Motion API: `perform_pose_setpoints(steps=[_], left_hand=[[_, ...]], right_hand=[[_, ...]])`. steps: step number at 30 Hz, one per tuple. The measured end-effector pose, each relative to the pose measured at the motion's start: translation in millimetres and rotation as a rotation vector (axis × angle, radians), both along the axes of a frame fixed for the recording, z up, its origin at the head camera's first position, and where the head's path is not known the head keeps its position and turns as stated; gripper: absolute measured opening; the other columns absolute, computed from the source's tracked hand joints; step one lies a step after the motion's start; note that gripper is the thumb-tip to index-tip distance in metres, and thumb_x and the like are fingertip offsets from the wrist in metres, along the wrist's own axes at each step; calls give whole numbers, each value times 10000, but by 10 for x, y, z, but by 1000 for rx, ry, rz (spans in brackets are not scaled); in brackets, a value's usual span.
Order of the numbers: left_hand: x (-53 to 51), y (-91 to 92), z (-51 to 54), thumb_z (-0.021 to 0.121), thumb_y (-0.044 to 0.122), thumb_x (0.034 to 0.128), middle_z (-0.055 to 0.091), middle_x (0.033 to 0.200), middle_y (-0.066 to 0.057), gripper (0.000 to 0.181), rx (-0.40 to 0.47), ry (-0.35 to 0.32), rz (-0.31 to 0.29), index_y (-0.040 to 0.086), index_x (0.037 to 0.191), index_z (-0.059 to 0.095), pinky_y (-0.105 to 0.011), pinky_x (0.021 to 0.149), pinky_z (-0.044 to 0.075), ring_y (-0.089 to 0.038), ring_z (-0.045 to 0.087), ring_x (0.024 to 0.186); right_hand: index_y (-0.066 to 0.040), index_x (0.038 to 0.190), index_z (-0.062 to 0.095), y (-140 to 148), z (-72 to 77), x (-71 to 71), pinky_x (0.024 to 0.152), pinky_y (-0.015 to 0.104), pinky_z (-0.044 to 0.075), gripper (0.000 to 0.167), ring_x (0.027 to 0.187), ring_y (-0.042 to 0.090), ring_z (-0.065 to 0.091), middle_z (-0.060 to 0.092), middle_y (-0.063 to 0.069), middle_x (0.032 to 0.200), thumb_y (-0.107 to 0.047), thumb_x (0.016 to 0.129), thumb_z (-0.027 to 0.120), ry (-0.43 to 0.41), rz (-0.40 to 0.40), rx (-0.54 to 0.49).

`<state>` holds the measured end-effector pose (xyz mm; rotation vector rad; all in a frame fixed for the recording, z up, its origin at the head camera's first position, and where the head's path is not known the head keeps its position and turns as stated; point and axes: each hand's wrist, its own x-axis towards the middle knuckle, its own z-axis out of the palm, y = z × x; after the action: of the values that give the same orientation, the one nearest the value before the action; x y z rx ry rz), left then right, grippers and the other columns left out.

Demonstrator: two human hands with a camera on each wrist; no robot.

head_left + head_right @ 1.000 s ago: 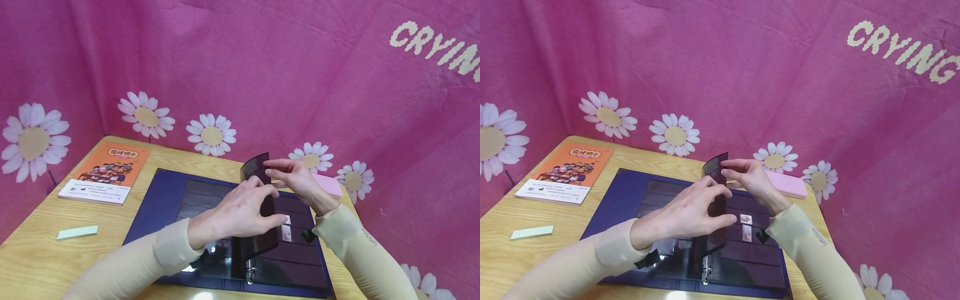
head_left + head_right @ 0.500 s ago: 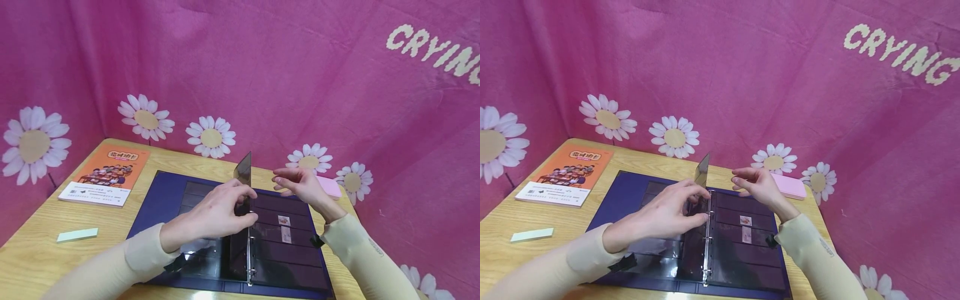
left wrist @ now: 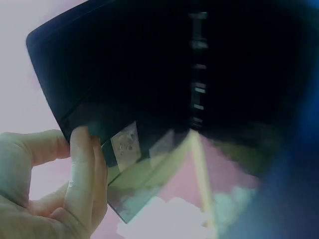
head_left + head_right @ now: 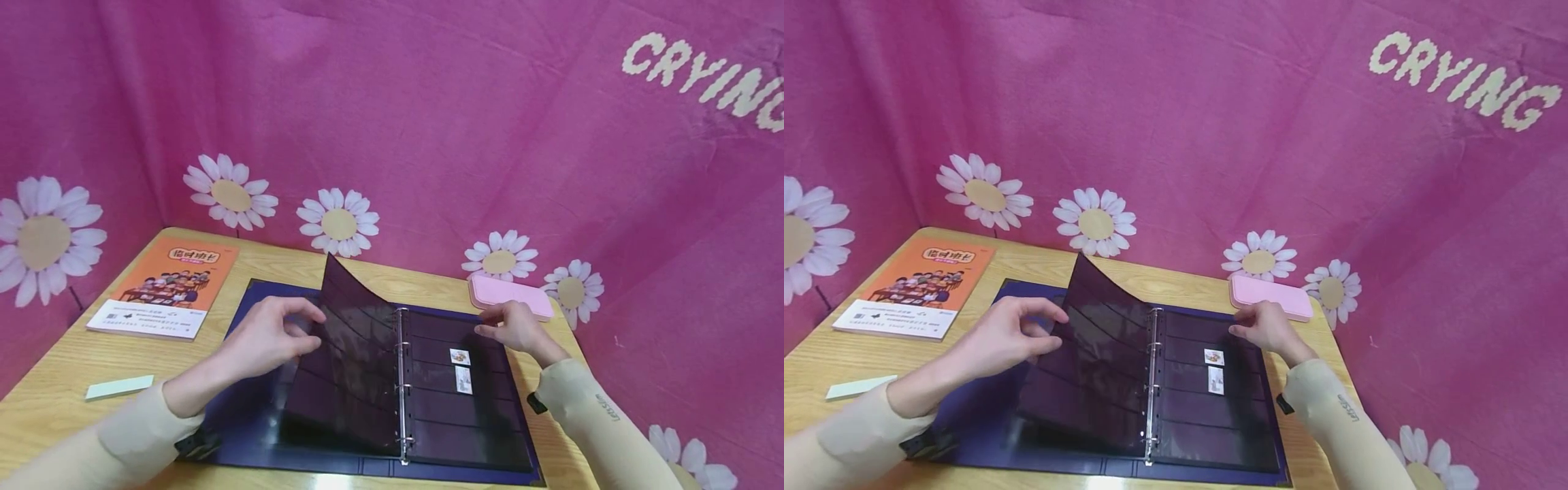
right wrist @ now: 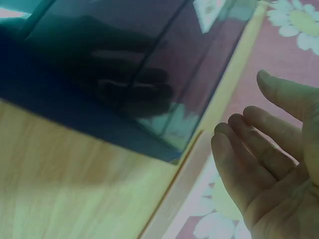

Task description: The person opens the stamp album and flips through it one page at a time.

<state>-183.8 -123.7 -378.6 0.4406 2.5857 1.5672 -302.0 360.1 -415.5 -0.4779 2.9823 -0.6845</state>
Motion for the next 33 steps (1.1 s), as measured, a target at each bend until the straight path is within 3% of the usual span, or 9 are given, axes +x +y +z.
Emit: perform_pose_setpoints(steps=[3, 6, 11, 16, 19, 22, 24, 28, 33], left_hand=[[0, -140, -173, 870, 89, 903, 808, 935, -105, 332, -20, -49, 9, 51, 1224, 792, -336, 675, 621, -199, 759, 598], [-6, -228, -340, 876, 65, 878, 736, 1101, -163, 340, -65, -84, 25, 37, 1206, 792, -352, 659, 628, -159, 748, 597], [-20, -255, -560, 895, 24, 867, 668, 1044, -136, 327, -141, -150, 28, 48, 1176, 793, -337, 612, 632, -133, 719, 580], [-21, -247, -665, 927, 1, 836, 613, 883, -62, 319, -207, -134, 17, 55, 1120, 792, -303, 575, 618, -119, 692, 567], [-18, -246, -693, 935, -2, 813, 597, 806, -28, 323, -256, -111, 18, 67, 1088, 781, -294, 578, 577, -116, 681, 547], [-24, -237, -706, 930, -10, 798, 594, 774, -9, 330, -283, -102, 18, 78, 1072, 767, -296, 582, 545, -116, 674, 535], [-29, -235, -707, 926, -15, 794, 598, 768, -6, 338, -290, -101, 20, 78, 1075, 764, -298, 577, 542, -114, 670, 530], [-40, -239, -689, 928, 1, 800, 612, 754, 0, 353, -329, -98, 15, 73, 1099, 755, -302, 574, 523, -117, 657, 520], [-72, -187, -585, 963, 148, 821, 700, 804, -3, 387, -532, -4, 4, 75, 1141, 759, -365, 681, 546, -149, 664, 697]], right_hand=[[39, 1139, 843, 52, -88, -25, 827, 428, 657, 330, 940, 272, 796, 867, 185, 1076, -184, 910, 927, 4, 6, 83], [25, 1139, 844, 78, -157, -57, 841, 464, 639, 363, 917, 260, 759, 866, 181, 1088, -207, 883, 956, 2, 24, 137], [30, 1171, 837, 129, -235, -85, 868, 490, 625, 427, 916, 284, 718, 857, 201, 1139, -224, 859, 980, -7, 61, 191], [-2, 1135, 850, 324, -434, -254, 907, 529, 638, 455, 964, 305, 756, 856, 180, 1122, -328, 850, 989, 68, 158, 197], [-48, 1146, 858, 488, -682, -467, 944, 532, 634, 495, 1013, 299, 773, 861, 143, 1129, -405, 834, 1000, 113, 176, 222], [-71, 1162, 858, 557, -805, -581, 956, 551, 624, 533, 1030, 302, 775, 865, 124, 1132, -415, 791, 1027, 129, 171, 258], [-70, 1159, 857, 532, -782, -569, 940, 555, 622, 548, 1021, 292, 774, 866, 116, 1121, -415, 773, 1038, 141, 174, 276], [15, 1196, 833, 265, -429, -327, 1000, 625, 611, 551, 1077, 370, 778, 852, 195, 1166, -313, 798, 1027, 69, 162, 283], [49, 1249, 809, 74, -212, -155, 1076, 628, 594, 536, 1133, 387, 776, 844, 220, 1213, -220, 829, 1009, 13, 117, 296]])
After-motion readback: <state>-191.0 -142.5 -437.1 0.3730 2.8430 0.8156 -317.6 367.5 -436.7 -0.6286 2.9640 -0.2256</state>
